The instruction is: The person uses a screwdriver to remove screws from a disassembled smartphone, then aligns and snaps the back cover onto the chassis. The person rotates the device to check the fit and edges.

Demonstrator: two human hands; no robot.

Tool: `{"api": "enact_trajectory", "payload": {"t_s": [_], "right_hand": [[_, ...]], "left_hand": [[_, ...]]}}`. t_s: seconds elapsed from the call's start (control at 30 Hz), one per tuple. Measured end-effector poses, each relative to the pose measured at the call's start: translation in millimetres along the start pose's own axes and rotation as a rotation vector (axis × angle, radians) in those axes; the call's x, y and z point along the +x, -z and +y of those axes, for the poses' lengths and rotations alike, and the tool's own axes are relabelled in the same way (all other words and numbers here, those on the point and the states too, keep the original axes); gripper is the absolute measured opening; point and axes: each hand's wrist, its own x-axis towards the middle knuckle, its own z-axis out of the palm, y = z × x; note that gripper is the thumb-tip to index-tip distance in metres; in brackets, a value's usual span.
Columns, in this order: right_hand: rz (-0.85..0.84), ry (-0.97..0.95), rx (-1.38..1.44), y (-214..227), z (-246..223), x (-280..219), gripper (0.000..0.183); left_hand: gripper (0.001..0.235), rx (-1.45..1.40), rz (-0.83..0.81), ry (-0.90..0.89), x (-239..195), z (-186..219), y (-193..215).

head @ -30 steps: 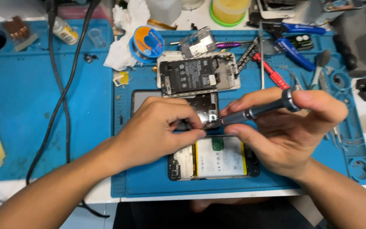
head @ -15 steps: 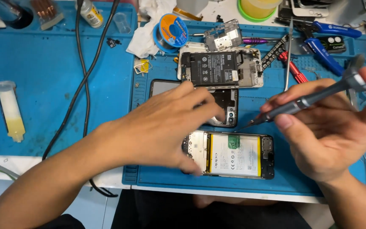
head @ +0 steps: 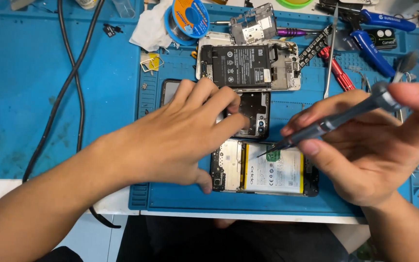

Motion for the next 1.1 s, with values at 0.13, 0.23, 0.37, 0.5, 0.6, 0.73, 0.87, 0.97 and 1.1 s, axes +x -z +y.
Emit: {"api": "enact_trajectory", "payload": {"t_s": [0.13, 0.23, 0.37, 0.5, 0.6, 0.73, 0.87, 0.97, 1.1], "right_hand": [[-0.091, 0.095, 0.027, -4.1, 4.2, 3.8, 0.077], [-0.112, 0.132, 0.027, -11.7, 3.2, 0.3, 0.072], [-0.126, 0.083, 0.115, -14.6, 3.5, -5.3, 0.076], [-0.143, 0.062, 0.159, -13.2, 2.6, -5.8, 0.07], [-0.185, 0.044, 0.248, -10.1, 3.1, -8.9, 0.071], [-0.195, -0.15, 0.03, -19.4, -20.7, 4.0, 0.016], [-0.261, -0.194, 0.073, -15.9, -19.7, -4.9, 0.033], [-0.277, -0.192, 0.054, -16.9, -16.8, -3.4, 0.025], [-0.377, -0.601, 0.415, -9.2, -12.8, 4.3, 0.034]], "left_hand": [[0.108, -0.043, -0.022, 0.006, 1.7, 0.8, -0.2], [0.105, -0.058, -0.018, 0.002, 3.1, 0.5, -2.9], [0.095, -0.068, 0.023, -0.032, 4.3, 0.5, -3.0], [0.062, -0.161, -0.024, -0.016, 1.5, -1.8, 7.8], [0.049, -0.216, -0.047, -0.032, 1.2, -5.5, 7.9], [0.035, -0.307, -0.098, -0.035, 2.1, -0.1, 10.9], [0.028, -0.315, -0.143, -0.083, 3.4, 5.8, 7.8], [0.023, -0.281, -0.173, -0.053, 3.4, 9.0, 7.6], [0.024, -0.278, -0.194, -0.02, 3.3, 11.7, 10.6]]}}
